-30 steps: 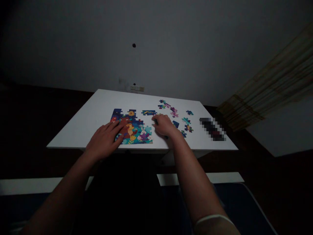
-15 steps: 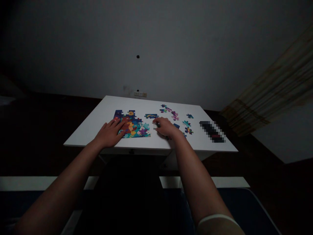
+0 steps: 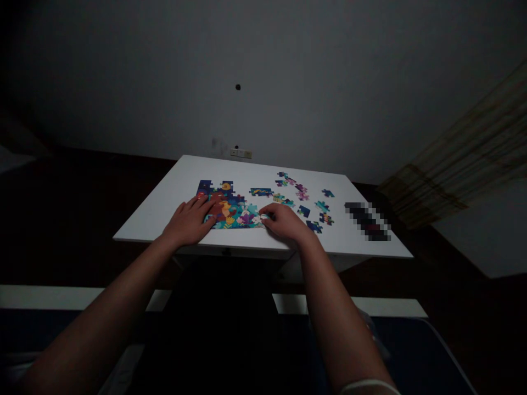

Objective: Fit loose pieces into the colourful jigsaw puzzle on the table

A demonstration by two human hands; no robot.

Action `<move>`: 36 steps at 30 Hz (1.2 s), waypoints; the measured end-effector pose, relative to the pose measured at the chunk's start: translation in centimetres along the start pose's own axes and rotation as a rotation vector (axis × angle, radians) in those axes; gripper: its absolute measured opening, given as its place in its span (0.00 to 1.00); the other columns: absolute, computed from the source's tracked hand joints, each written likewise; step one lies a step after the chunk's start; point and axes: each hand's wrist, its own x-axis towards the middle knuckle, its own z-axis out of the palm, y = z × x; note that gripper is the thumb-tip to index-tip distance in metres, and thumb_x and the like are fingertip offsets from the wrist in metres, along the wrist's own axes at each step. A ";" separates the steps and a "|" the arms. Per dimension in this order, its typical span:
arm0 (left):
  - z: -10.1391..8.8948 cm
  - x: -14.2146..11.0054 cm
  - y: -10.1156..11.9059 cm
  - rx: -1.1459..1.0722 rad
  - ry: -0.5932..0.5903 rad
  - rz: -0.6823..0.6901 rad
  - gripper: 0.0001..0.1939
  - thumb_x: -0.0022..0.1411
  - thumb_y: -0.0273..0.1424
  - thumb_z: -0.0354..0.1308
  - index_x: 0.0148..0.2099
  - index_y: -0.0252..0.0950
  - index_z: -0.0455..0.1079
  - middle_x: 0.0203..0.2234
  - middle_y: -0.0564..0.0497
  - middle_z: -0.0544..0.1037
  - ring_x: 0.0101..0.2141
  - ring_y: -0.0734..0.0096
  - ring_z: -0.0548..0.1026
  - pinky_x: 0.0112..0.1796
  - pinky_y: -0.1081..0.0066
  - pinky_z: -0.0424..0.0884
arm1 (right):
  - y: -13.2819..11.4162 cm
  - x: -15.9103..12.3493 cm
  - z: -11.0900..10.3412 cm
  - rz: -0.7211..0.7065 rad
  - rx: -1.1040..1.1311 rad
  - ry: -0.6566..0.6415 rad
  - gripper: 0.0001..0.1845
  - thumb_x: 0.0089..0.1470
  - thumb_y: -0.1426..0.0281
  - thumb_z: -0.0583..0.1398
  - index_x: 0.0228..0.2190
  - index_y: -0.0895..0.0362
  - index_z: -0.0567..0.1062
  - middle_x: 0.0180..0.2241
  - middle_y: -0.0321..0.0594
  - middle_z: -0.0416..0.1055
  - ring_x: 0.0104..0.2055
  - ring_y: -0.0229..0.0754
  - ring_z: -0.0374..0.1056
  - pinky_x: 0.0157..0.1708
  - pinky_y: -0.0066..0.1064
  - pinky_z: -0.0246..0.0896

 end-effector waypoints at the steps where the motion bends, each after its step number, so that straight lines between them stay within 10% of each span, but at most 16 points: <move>1: 0.0 0.0 0.0 -0.003 0.002 0.001 0.35 0.76 0.53 0.37 0.77 0.44 0.52 0.75 0.44 0.53 0.72 0.46 0.51 0.68 0.43 0.48 | 0.1 -0.1 0.1 -0.012 -0.010 0.018 0.16 0.61 0.73 0.61 0.48 0.48 0.83 0.49 0.41 0.81 0.49 0.47 0.77 0.51 0.37 0.72; 36: -0.3 0.0 0.5 0.028 -0.007 -0.013 0.34 0.76 0.51 0.38 0.78 0.49 0.48 0.75 0.49 0.54 0.72 0.49 0.51 0.67 0.47 0.52 | -1.6 -3.9 2.4 -0.016 -0.129 0.180 0.20 0.66 0.72 0.53 0.51 0.48 0.81 0.57 0.42 0.77 0.61 0.51 0.70 0.63 0.47 0.65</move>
